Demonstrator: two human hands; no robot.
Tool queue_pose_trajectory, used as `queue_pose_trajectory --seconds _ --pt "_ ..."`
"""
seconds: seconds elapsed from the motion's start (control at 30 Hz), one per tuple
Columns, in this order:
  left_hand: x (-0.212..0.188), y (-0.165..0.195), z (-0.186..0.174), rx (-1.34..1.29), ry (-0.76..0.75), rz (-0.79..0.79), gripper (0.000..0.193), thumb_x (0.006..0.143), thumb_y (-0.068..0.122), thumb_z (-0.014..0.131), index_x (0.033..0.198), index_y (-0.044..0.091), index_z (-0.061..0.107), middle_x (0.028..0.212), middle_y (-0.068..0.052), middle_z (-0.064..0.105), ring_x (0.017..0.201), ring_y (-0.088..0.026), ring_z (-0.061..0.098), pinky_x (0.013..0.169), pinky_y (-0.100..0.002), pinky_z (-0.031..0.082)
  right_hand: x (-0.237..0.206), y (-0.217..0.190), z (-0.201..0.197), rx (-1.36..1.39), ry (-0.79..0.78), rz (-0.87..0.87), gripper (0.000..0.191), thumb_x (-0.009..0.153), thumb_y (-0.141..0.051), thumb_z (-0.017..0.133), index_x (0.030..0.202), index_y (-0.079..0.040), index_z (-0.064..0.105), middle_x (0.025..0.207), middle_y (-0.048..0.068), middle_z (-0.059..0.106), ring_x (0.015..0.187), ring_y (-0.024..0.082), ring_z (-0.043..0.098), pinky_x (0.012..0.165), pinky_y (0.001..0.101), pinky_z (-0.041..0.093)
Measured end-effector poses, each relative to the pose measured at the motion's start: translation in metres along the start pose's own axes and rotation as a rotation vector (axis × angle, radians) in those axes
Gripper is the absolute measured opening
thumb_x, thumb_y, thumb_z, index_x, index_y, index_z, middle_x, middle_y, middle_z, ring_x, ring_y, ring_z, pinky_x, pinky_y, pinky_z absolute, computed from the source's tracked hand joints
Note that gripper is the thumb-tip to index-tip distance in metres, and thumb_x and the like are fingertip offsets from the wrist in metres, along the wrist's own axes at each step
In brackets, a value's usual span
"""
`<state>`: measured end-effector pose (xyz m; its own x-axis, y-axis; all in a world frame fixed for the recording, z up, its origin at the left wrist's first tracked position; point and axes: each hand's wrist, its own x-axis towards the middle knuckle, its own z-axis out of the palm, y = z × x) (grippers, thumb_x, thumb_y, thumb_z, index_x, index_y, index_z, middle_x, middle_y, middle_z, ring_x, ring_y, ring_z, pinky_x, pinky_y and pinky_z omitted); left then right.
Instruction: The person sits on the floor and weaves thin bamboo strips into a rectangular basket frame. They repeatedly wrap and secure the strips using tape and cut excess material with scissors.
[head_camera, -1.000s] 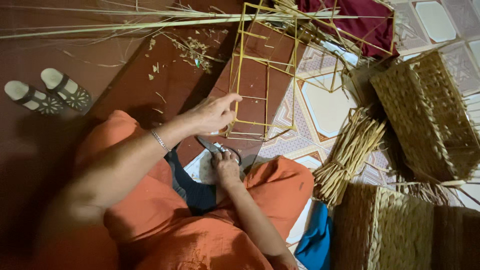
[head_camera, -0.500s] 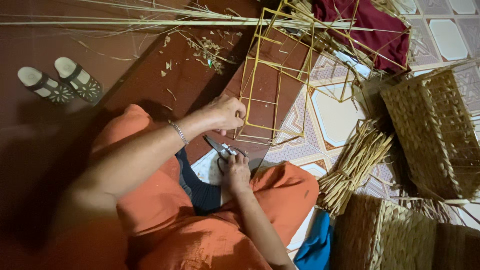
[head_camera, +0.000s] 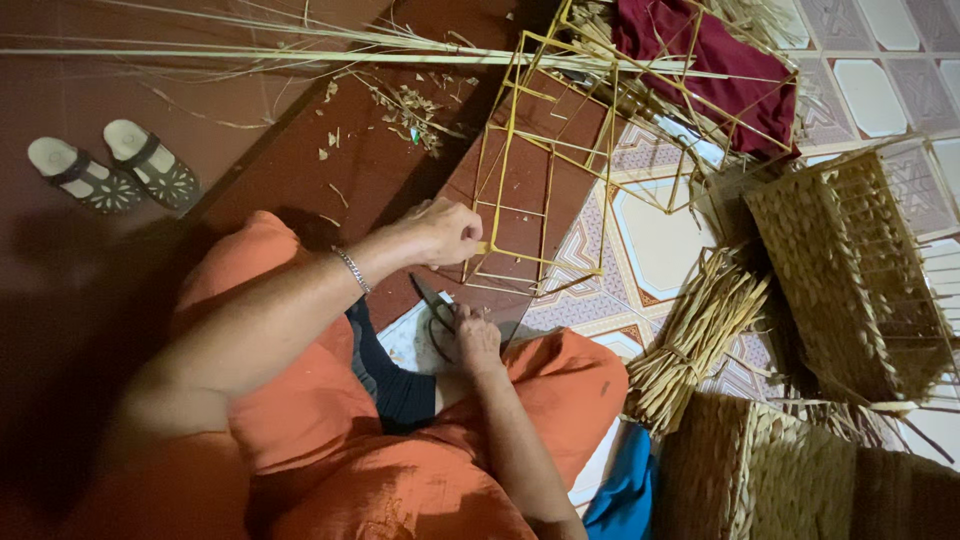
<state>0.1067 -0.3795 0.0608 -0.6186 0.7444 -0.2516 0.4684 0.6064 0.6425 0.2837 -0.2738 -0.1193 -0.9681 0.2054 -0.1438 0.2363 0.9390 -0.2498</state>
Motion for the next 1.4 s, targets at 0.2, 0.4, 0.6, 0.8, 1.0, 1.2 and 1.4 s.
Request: queue_pose_trajectory --seconds 0.2,0.4,0.6,0.8,1.0,1.2,1.4 --pt "0.006 -0.002 0.009 0.058 0.017 -0.009 0.027 0.087 0.041 0.07 0.097 0.018 0.077 0.091 -0.013 0.075 0.092 -0.034 0.072 0.082 -0.047 0.056 -0.006 0.005 -0.019 0.183 -0.033 0.201 0.058 0.084 -0.041 0.076 0.127 -0.01 0.053 0.086 0.024 0.071 0.081 0.043 0.071 0.07 0.0512 0.054" --pt "-0.003 0.001 -0.002 -0.018 -0.017 -0.01 0.017 0.087 0.029 0.066 0.092 0.015 0.075 0.074 -0.01 0.075 0.068 -0.025 0.075 0.075 -0.042 0.059 -0.062 0.032 -0.035 1.283 0.101 0.056 0.069 0.093 -0.041 0.074 0.143 -0.003 0.046 0.131 0.005 0.059 0.113 0.012 0.059 0.092 0.0261 0.053" --pt "-0.017 0.007 -0.01 -0.133 0.002 -0.002 0.015 0.089 0.024 0.064 0.088 0.013 0.072 0.07 -0.009 0.074 0.056 -0.021 0.072 0.064 -0.038 0.059 -0.083 0.029 -0.053 1.695 0.014 -0.082 0.069 0.107 -0.044 0.058 0.158 -0.002 0.037 0.12 -0.002 0.053 0.1 0.007 0.052 0.089 0.0204 0.048" --pt "-0.019 0.007 -0.011 -0.128 0.002 -0.027 0.014 0.092 0.021 0.059 0.09 0.014 0.07 0.064 -0.007 0.072 0.05 -0.019 0.071 0.06 -0.037 0.058 -0.071 0.022 -0.064 1.467 -0.01 -0.106 0.068 0.103 -0.039 0.057 0.158 -0.002 0.044 0.083 -0.003 0.048 0.061 0.006 0.043 0.053 0.0195 0.035" --pt "-0.015 0.003 -0.007 -0.125 -0.007 -0.015 0.016 0.094 0.02 0.056 0.09 0.013 0.07 0.062 -0.007 0.072 0.05 -0.019 0.071 0.059 -0.037 0.058 -0.077 0.01 -0.08 1.521 -0.058 -0.167 0.082 0.103 -0.058 0.051 0.161 0.0 0.042 0.08 -0.003 0.045 0.06 0.007 0.041 0.052 0.0223 0.033" --pt "-0.018 0.0 -0.005 -0.197 0.012 -0.045 0.014 0.091 0.023 0.064 0.09 0.01 0.069 0.07 -0.007 0.073 0.05 -0.019 0.071 0.054 -0.036 0.058 -0.043 -0.012 -0.087 1.514 -0.02 -0.047 0.084 0.099 -0.063 0.051 0.157 -0.005 0.037 0.078 -0.003 0.047 0.055 0.007 0.041 0.048 0.0228 0.034" --pt "-0.02 -0.003 -0.005 -0.242 0.03 -0.035 0.015 0.092 0.025 0.063 0.09 0.01 0.067 0.069 -0.008 0.074 0.049 -0.019 0.071 0.053 -0.036 0.057 -0.038 -0.019 -0.076 1.538 0.035 -0.002 0.072 0.102 -0.054 0.048 0.154 -0.004 0.043 0.076 -0.005 0.046 0.053 0.004 0.039 0.045 0.0201 0.032"
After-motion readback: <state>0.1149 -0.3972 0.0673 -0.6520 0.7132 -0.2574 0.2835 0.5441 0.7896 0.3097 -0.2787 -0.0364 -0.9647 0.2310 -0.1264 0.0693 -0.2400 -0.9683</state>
